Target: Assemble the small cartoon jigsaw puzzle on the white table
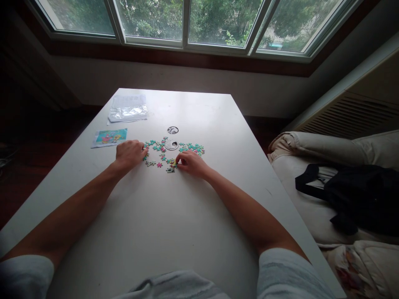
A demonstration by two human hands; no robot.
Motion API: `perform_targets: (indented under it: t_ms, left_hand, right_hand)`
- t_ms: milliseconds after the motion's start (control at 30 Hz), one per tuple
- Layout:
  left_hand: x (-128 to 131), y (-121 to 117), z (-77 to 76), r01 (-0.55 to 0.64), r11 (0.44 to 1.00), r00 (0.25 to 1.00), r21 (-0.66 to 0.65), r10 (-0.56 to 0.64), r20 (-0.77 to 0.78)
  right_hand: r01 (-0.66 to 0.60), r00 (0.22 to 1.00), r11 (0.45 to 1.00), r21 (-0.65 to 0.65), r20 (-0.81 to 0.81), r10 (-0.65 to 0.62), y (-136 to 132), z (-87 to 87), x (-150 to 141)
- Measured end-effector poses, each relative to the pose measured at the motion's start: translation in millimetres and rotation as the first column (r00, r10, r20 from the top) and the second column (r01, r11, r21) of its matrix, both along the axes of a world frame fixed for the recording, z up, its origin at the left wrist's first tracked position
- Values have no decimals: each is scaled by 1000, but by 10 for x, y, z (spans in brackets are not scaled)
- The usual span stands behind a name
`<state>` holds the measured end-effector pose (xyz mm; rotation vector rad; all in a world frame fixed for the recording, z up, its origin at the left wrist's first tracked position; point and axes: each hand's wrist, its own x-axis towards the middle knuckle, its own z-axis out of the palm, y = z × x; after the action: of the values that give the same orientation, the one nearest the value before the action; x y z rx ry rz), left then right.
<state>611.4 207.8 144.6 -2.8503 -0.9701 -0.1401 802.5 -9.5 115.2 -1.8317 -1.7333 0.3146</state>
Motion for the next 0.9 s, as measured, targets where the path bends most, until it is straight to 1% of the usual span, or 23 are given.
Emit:
perform_targets:
  t_ms: [133,233,333,500,633,767,900]
  left_hand:
    - [21,-66,-18,19,1000,1000,15,-19,-8]
    - [26,-129,-11,73,997,997,40,-73,-3]
    - [28,-197,-5,126,990,991,62,-129,36]
    - [44,-271,-37,187,982,978,28,-189,91]
    - [58,-262,-60,217,976,972,-27,-213,103]
    - [56,-227,-32,233,970,968,-70,-224,114]
    - [48,-220,15,210,976,977,-55,-206,63]
  right_hand:
    - [11,1000,1000,-10,-3,-11,-5,10,-8]
    - [10,1000,1000,-12,-1,-10,-6,2,-7]
    - [11,1000,1000,-11,1,-11,-7,1,-6]
    - [4,1000,1000,-6,-1,-4,-5,14,-10]
    - [3,1000,1000,-8,3,-3,-1,8,-4]
    - [-9,1000,1000,3,1,9,-7,5,3]
    - [-12,1000,1000,4,-4,12,-15,-1,6]
